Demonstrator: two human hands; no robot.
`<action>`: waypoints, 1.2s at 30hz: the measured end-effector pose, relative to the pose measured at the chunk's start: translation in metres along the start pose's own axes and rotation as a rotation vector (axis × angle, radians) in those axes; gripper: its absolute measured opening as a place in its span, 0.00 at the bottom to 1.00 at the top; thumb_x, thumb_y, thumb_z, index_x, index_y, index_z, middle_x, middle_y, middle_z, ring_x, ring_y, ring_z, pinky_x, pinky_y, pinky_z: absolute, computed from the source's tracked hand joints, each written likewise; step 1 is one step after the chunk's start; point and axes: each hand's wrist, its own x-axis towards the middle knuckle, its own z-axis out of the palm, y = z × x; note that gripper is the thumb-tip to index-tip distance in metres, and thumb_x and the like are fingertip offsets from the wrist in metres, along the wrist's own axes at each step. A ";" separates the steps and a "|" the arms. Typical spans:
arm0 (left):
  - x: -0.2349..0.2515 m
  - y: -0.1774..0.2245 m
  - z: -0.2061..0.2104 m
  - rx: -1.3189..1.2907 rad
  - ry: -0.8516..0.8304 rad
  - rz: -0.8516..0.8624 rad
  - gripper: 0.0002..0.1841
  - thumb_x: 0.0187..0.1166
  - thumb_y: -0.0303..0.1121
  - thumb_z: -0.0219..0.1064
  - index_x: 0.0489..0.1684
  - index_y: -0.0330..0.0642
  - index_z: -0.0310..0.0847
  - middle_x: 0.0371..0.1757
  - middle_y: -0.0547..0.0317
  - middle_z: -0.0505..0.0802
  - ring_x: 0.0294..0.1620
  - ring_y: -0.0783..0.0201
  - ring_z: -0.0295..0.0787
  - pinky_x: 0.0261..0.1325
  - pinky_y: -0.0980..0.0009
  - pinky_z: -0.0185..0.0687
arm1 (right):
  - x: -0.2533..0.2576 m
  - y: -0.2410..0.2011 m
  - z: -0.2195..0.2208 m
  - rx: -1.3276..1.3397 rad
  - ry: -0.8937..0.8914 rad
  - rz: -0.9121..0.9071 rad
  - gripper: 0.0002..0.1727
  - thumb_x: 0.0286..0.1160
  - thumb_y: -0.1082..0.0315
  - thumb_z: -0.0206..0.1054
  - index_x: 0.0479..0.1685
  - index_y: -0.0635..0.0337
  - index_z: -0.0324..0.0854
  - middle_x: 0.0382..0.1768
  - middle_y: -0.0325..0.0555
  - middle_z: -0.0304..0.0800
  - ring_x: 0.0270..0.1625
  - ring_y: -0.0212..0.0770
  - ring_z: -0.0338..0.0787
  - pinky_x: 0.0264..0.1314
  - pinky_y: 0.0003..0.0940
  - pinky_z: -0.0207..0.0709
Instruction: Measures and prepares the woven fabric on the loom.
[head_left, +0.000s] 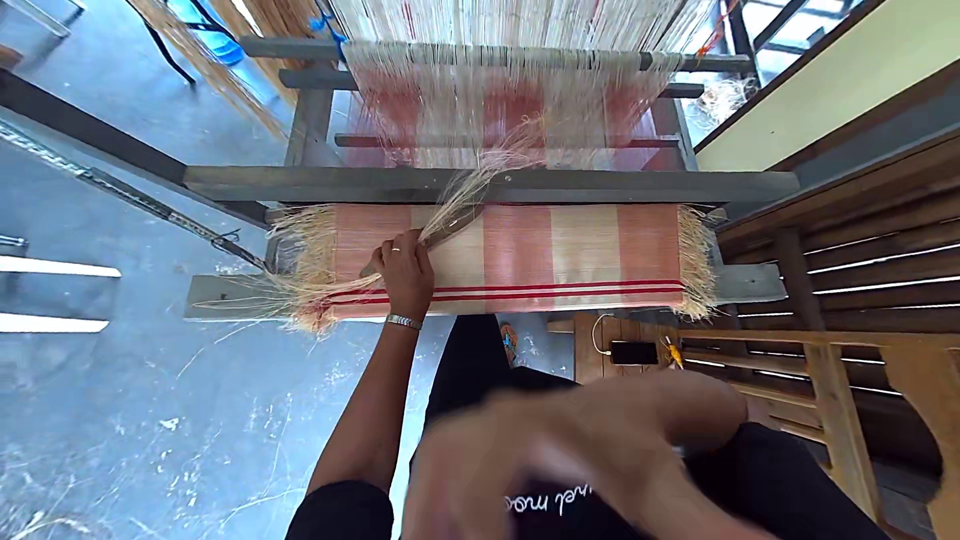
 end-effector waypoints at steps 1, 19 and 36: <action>-0.005 0.009 -0.005 -0.037 -0.003 0.028 0.19 0.91 0.34 0.48 0.67 0.34 0.79 0.60 0.38 0.89 0.65 0.38 0.83 0.77 0.35 0.64 | -0.005 0.016 -0.026 -0.156 0.031 0.063 0.45 0.76 0.22 0.45 0.54 0.61 0.75 0.45 0.43 0.87 0.49 0.35 0.88 0.54 0.32 0.83; -0.071 0.001 -0.042 -0.070 -0.297 0.228 0.23 0.91 0.48 0.52 0.63 0.40 0.87 0.57 0.45 0.94 0.61 0.44 0.91 0.67 0.43 0.82 | -0.115 0.004 -0.157 -0.449 1.137 -0.277 0.30 0.96 0.49 0.35 0.22 0.40 0.73 0.11 0.22 0.65 0.15 0.25 0.67 0.26 0.24 0.72; -0.053 -0.131 -0.074 0.279 -0.273 0.121 0.30 0.88 0.56 0.54 0.46 0.36 0.91 0.52 0.29 0.89 0.59 0.25 0.84 0.62 0.28 0.73 | -0.258 0.022 -0.203 -0.384 1.533 0.760 0.19 0.87 0.58 0.65 0.66 0.62 0.78 0.52 0.49 0.92 0.45 0.41 0.94 0.46 0.37 0.88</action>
